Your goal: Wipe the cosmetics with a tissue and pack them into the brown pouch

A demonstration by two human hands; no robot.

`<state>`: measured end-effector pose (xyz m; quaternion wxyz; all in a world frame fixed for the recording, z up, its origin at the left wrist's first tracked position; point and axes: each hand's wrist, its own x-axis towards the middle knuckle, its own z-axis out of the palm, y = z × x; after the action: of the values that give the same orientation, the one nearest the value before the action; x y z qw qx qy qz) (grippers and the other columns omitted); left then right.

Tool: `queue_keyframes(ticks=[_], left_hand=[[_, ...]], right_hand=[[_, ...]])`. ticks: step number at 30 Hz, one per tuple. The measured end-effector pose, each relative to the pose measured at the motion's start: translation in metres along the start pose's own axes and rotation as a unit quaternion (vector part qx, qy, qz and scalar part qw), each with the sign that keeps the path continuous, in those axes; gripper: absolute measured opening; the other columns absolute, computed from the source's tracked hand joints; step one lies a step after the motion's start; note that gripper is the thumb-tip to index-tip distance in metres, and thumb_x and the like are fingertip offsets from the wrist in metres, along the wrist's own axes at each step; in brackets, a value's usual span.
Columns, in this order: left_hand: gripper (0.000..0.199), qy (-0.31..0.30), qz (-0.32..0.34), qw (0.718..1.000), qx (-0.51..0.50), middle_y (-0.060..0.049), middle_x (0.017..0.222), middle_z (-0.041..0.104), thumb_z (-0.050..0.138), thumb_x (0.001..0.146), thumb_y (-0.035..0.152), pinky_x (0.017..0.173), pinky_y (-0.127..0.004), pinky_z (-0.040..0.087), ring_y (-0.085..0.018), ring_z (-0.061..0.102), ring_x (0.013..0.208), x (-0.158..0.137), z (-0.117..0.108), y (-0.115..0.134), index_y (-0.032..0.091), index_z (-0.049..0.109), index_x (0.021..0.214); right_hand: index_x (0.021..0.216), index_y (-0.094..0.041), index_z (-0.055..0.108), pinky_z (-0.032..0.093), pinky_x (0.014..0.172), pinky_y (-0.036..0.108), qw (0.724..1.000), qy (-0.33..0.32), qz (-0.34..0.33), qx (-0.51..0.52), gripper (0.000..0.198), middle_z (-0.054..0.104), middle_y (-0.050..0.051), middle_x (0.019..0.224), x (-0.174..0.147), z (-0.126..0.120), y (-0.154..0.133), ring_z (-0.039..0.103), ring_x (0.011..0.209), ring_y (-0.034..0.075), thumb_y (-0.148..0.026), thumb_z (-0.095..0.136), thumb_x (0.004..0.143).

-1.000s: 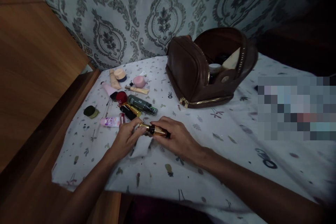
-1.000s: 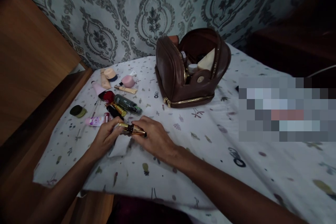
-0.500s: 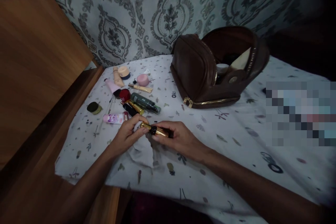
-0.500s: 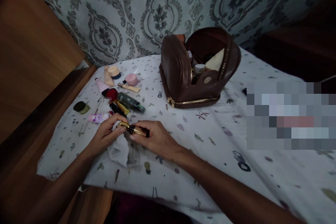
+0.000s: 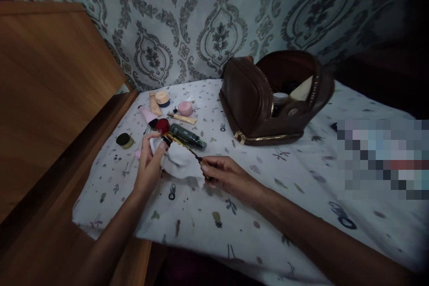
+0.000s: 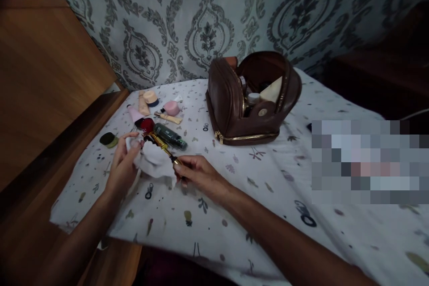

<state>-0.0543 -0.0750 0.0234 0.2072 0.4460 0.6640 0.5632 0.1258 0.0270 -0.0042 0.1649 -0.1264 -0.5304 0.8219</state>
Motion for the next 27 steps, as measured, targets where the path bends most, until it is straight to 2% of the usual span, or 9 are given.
queue_keyframes(ticks=[3, 4, 6, 8, 12, 15, 17, 21, 27], left_hand=[[0.04, -0.063, 0.133, 0.986, 0.083, -0.007, 0.122, 0.055, 0.051, 0.095, 0.03, 0.089, -0.033, 0.05, -0.021, 0.057, 0.108, -0.01, 0.003, 0.008, 0.028, 0.038, 0.133], [0.041, -0.113, 0.199, 0.962, 0.146, -0.01, 0.129, 0.053, 0.05, 0.095, 0.024, 0.098, -0.037, 0.047, -0.023, 0.052, 0.12, -0.013, 0.005, 0.009, 0.027, 0.04, 0.135], [0.045, -0.199, 0.316, 0.887, 0.272, -0.012, 0.138, 0.051, 0.044, 0.096, 0.014, 0.109, -0.045, 0.038, -0.027, 0.038, 0.136, -0.015, 0.007, 0.007, 0.025, 0.04, 0.139], [0.048, -0.231, 0.39, 0.817, 0.357, -0.015, 0.137, 0.052, 0.04, 0.097, 0.01, 0.109, -0.048, 0.038, -0.028, 0.036, 0.138, -0.013, 0.007, 0.001, 0.021, 0.036, 0.143], [0.032, -0.27, 0.379, 0.742, 0.482, -0.012, 0.107, 0.062, 0.037, 0.097, 0.012, 0.08, -0.037, 0.052, -0.025, 0.06, 0.099, -0.004, 0.001, -0.004, 0.017, 0.046, 0.128], [0.017, -0.332, 0.313, 0.711, 0.535, -0.005, 0.092, 0.06, 0.037, 0.095, 0.012, 0.063, -0.029, 0.047, -0.019, 0.059, 0.074, 0.001, -0.005, 0.005, 0.019, 0.052, 0.101], [0.009, -0.365, 0.275, 0.728, 0.51, -0.003, 0.089, 0.058, 0.042, 0.095, 0.017, 0.059, -0.027, 0.043, -0.017, 0.056, 0.068, 0.003, -0.008, 0.014, 0.02, 0.05, 0.094], [0.016, -0.415, 0.182, 0.827, 0.332, 0.002, 0.078, 0.054, 0.046, 0.096, 0.034, 0.057, -0.024, 0.037, -0.014, 0.052, 0.065, 0.009, -0.012, 0.026, 0.022, 0.046, 0.087], [0.037, -0.318, 0.037, 0.94, 0.12, 0.005, 0.063, 0.042, 0.041, 0.096, 0.045, 0.055, -0.023, 0.034, -0.011, 0.041, 0.058, 0.006, -0.002, 0.021, 0.021, 0.04, 0.068]], right_hand=[[0.072, -0.014, 0.062, 0.035, 0.055, 0.022, 0.999, -0.007, 0.019, 0.04, 0.037, 0.059, 0.0, 0.067, -0.001, 0.0, 0.0, 0.05, 0.06, 0.009, -0.049, 0.075, 0.076], [0.074, -0.014, 0.063, 0.035, 0.054, 0.021, 0.998, -0.004, 0.03, 0.058, 0.037, 0.06, 0.0, 0.068, -0.002, 0.0, -0.001, 0.051, 0.061, 0.009, -0.048, 0.077, 0.074], [0.077, -0.014, 0.064, 0.033, 0.052, 0.021, 0.995, 0.001, 0.054, 0.084, 0.038, 0.061, 0.0, 0.07, -0.003, 0.0, -0.002, 0.052, 0.06, 0.008, -0.047, 0.08, 0.07], [0.078, -0.014, 0.064, 0.029, 0.049, 0.02, 0.994, -0.005, 0.074, 0.08, 0.04, 0.061, 0.0, 0.072, -0.005, 0.0, -0.003, 0.05, 0.056, 0.007, -0.049, 0.08, 0.069], [0.074, -0.014, 0.061, 0.021, 0.044, 0.019, 0.996, -0.033, 0.082, 0.014, 0.043, 0.059, -0.001, 0.069, -0.007, -0.001, -0.004, 0.044, 0.051, 0.005, -0.055, 0.074, 0.073], [0.078, -0.014, 0.063, 0.022, 0.043, 0.019, 0.996, -0.053, 0.066, -0.04, 0.043, 0.056, -0.002, 0.067, -0.007, -0.001, -0.002, 0.042, 0.05, 0.005, -0.056, 0.069, 0.079], [0.081, -0.014, 0.064, 0.023, 0.042, 0.019, 0.994, -0.065, 0.057, -0.061, 0.041, 0.057, -0.002, 0.069, -0.007, -0.001, -0.002, 0.042, 0.051, 0.005, -0.055, 0.066, 0.082], [0.09, -0.015, 0.067, 0.026, 0.044, 0.02, 0.99, -0.096, 0.046, -0.091, 0.037, 0.057, -0.002, 0.068, -0.007, -0.002, -0.003, 0.044, 0.052, 0.006, -0.051, 0.064, 0.085], [0.095, -0.015, 0.066, 0.044, 0.062, 0.022, 0.991, -0.108, 0.017, -0.077, 0.036, 0.06, -0.002, 0.077, -0.009, 0.0, -0.007, 0.058, 0.069, 0.009, -0.046, 0.074, 0.079]])
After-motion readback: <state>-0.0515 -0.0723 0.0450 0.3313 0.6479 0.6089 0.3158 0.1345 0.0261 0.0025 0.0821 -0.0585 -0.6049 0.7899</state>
